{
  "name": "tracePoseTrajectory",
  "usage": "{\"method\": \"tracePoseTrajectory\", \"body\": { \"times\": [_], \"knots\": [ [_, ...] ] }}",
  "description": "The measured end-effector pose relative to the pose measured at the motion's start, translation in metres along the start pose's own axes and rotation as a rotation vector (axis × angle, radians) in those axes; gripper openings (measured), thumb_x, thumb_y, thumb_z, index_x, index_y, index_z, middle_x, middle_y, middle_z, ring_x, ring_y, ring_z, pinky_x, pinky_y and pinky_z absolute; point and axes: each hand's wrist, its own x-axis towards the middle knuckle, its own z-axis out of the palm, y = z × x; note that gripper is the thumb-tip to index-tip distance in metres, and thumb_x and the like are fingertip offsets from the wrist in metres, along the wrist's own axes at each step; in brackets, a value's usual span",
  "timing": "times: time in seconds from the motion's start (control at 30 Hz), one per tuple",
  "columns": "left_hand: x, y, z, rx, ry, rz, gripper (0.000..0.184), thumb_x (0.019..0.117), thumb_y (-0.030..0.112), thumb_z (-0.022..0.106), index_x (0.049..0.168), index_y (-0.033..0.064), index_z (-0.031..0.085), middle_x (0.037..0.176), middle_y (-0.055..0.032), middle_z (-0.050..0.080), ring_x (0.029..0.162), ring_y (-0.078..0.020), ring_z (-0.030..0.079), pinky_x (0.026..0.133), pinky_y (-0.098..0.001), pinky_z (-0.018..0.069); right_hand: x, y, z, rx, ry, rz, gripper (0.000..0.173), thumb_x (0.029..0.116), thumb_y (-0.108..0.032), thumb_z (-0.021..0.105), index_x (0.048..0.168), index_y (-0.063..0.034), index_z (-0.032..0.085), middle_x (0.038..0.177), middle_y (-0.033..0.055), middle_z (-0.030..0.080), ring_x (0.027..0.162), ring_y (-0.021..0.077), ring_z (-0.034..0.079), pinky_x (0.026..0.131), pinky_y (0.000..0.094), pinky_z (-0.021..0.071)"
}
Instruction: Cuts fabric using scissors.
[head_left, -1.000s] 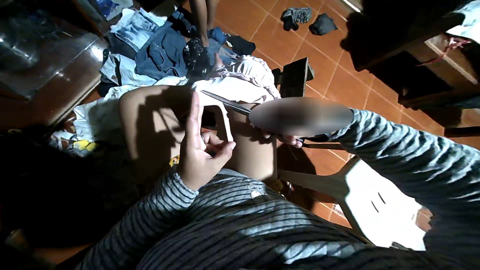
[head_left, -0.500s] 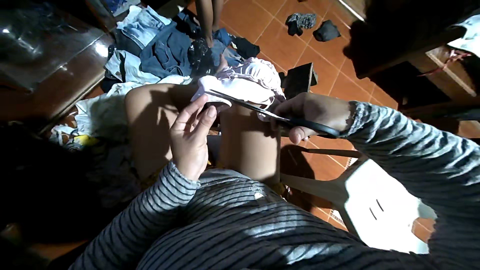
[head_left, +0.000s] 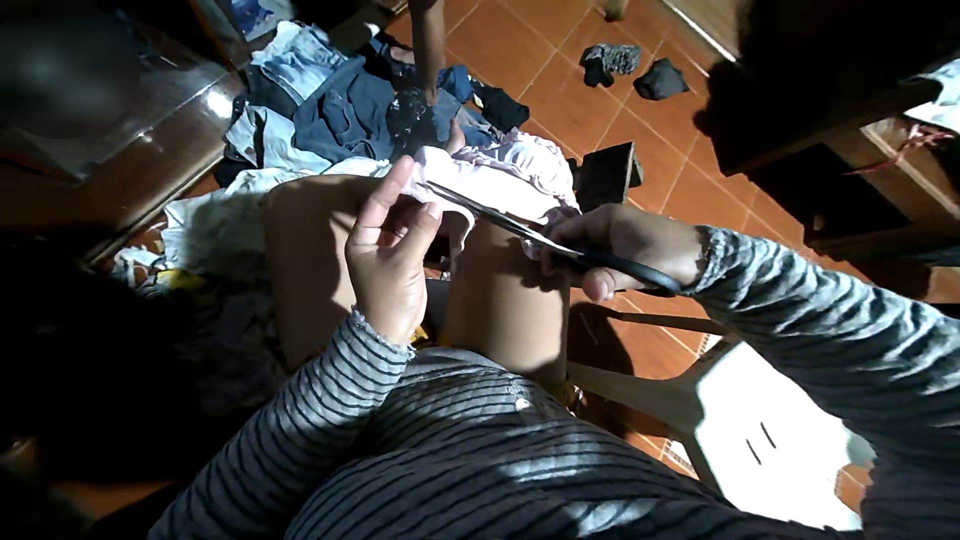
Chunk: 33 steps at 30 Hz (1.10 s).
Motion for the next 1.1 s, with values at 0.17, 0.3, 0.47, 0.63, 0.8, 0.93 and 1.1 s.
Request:
{"method": "tracePoseTrajectory", "body": {
  "times": [0.17, 0.3, 0.47, 0.63, 0.8, 0.93, 1.1],
  "knots": [
    [0.001, -0.003, -0.001, 0.022, -0.033, 0.106, 0.05, 0.0896, -0.011, 0.067, 0.138, 0.0004, 0.06, 0.127, -0.0055, 0.066, 0.094, -0.0102, 0.067, 0.087, -0.0299, 0.0586, 0.01, 0.0, -0.002, 0.037, -0.051, -0.11, 0.061, 0.0709, -0.066, 0.083, 0.096, -0.0112, 0.071, 0.071, -0.0059, 0.066, 0.055, -0.0004, 0.059, 0.048, 0.013, 0.0493],
    [0.0, 0.0, -0.001, 0.02, -0.014, 0.092, 0.054, 0.0893, -0.012, 0.066, 0.14, 0.0025, 0.059, 0.123, -0.0044, 0.068, 0.088, -0.0085, 0.068, 0.083, -0.0271, 0.0596, 0.013, -0.002, -0.004, 0.071, -0.08, -0.05, 0.061, 0.068, -0.063, 0.087, 0.097, -0.012, 0.071, 0.073, -0.0051, 0.067, 0.053, 0.0, 0.059, 0.044, 0.0134, 0.0475],
    [0.001, 0.002, -0.003, 0.027, -0.009, 0.091, 0.061, 0.0883, -0.014, 0.065, 0.146, 0.0011, 0.053, 0.125, -0.0052, 0.066, 0.088, -0.0086, 0.068, 0.082, -0.0262, 0.0601, 0.015, -0.002, -0.006, 0.094, -0.122, -0.05, 0.054, 0.0713, -0.054, 0.088, 0.097, -0.0102, 0.07, 0.069, -0.0046, 0.067, 0.049, 0.0014, 0.059, 0.041, 0.0149, 0.0485],
    [0.001, 0.001, -0.005, 0.018, -0.016, 0.097, 0.064, 0.0866, -0.017, 0.065, 0.147, -0.0007, 0.05, 0.136, -0.0069, 0.06, 0.09, -0.0087, 0.067, 0.084, -0.0258, 0.0593, 0.016, -0.004, -0.007, 0.067, -0.118, -0.043, 0.057, 0.071, -0.057, 0.087, 0.098, -0.0091, 0.071, 0.066, -0.0052, 0.065, 0.048, 0.0014, 0.059, 0.043, 0.0145, 0.0485],
    [0.0, 0.001, -0.008, 0.044, -0.016, 0.085, 0.067, 0.0856, -0.016, 0.066, 0.148, 0.0011, 0.05, 0.128, -0.006, 0.063, 0.087, -0.009, 0.067, 0.081, -0.0258, 0.0597, 0.014, -0.008, -0.004, 0.063, -0.104, 0.003, 0.05, 0.0742, -0.05, 0.087, 0.098, -0.0087, 0.07, 0.064, -0.0045, 0.064, 0.047, 0.0014, 0.058, 0.042, 0.0142, 0.0481],
    [-0.001, 0.0, -0.013, 0.001, -0.037, 0.054, 0.052, 0.0915, -0.009, 0.063, 0.142, 0.0029, 0.057, 0.131, -0.0046, 0.064, 0.094, -0.0103, 0.067, 0.084, -0.0282, 0.0587, 0.013, -0.001, 0.0, 0.042, -0.094, -0.039, 0.05, 0.0746, -0.049, 0.086, 0.098, -0.0077, 0.071, 0.067, -0.0023, 0.065, 0.047, 0.0033, 0.058, 0.041, 0.017, 0.0492],
    [0.008, 0.014, -0.014, -0.149, -0.001, -0.393, 0.012, 0.1048, 0.02, 0.058, 0.11, 0.0139, 0.067, 0.097, 0.0019, 0.069, 0.086, -0.0066, 0.068, 0.083, -0.0239, 0.0583, 0.007, 0.018, 0.007, 0.017, -0.143, -0.107, 0.06, 0.0737, -0.064, 0.082, 0.103, -0.0123, 0.07, 0.088, -0.0075, 0.069, 0.061, -0.0025, 0.062, 0.047, 0.0135, 0.0502]
  ]
}}
